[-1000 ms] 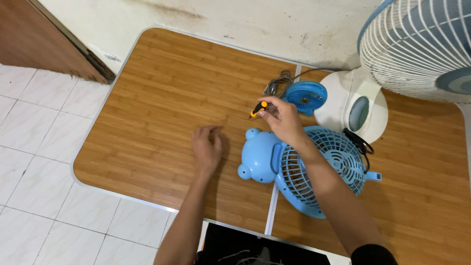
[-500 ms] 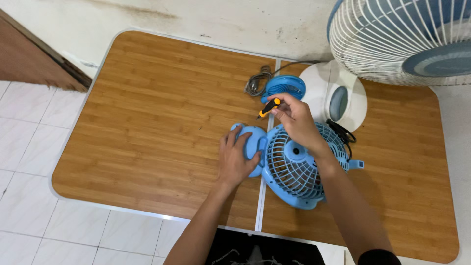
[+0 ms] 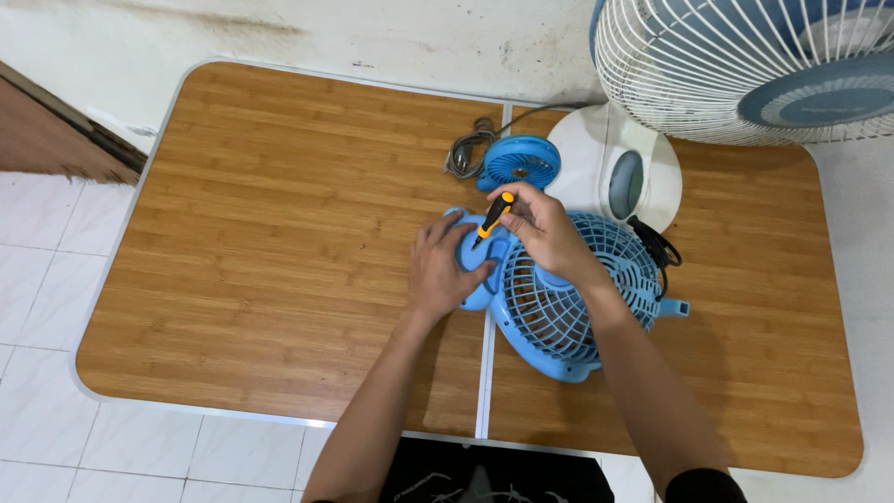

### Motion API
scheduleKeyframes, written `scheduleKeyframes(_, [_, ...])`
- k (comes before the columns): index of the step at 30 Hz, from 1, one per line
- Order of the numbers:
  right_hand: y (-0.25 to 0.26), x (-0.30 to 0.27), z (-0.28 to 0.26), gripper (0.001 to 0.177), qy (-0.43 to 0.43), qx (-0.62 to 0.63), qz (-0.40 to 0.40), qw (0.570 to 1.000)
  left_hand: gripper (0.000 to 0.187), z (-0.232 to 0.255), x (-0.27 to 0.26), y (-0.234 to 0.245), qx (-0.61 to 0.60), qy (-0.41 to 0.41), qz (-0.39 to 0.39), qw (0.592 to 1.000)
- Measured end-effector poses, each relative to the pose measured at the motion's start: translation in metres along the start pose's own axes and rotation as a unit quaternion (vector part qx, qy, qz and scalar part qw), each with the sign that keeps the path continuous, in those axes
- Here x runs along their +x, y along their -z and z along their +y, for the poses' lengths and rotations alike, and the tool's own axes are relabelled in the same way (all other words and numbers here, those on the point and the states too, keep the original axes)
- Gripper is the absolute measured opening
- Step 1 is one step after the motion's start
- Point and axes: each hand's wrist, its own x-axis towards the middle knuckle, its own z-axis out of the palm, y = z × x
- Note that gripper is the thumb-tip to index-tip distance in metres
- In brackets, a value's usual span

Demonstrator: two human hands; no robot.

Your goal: The person assembles a small blue portable fan by attaching its front grille and securing it with screws using a screwdriver. Then the person moves to a larger blue bear-shaped fan and begins unscrewing its rear housing.

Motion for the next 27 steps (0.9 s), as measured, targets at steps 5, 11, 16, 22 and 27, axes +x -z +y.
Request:
scheduleKeyframes(5, [-0.007, 0.001, 0.000, 0.025, -0.008, 0.022, -0.026, 0.999, 0.060, -0.014, 0.001, 0.011, -0.105, -0.016, -0.008, 0.994])
scheduleKeyframes(11, [-0.033, 0.013, -0.001, 0.029, 0.020, -0.012, -0.062, 0.998, 0.068, -0.004, -0.007, 0.040, -0.343, 0.017, 0.001, 0.939])
scheduleKeyframes(16, [-0.050, 0.014, -0.004, 0.032, -0.005, 0.005, -0.068, 0.998, 0.059, 0.010, -0.017, 0.071, -0.232, -0.017, 0.002, 0.973])
scheduleKeyframes(22, [-0.061, 0.012, -0.004, 0.030, -0.003, -0.032, -0.073, 0.997, 0.054, 0.013, -0.026, 0.080, -0.206, -0.009, 0.005, 0.979])
scheduleKeyframes(27, [-0.062, 0.012, -0.003, 0.031, -0.001, -0.062, -0.082, 0.995, 0.052, 0.009, -0.032, 0.079, -0.204, -0.014, 0.012, 0.979])
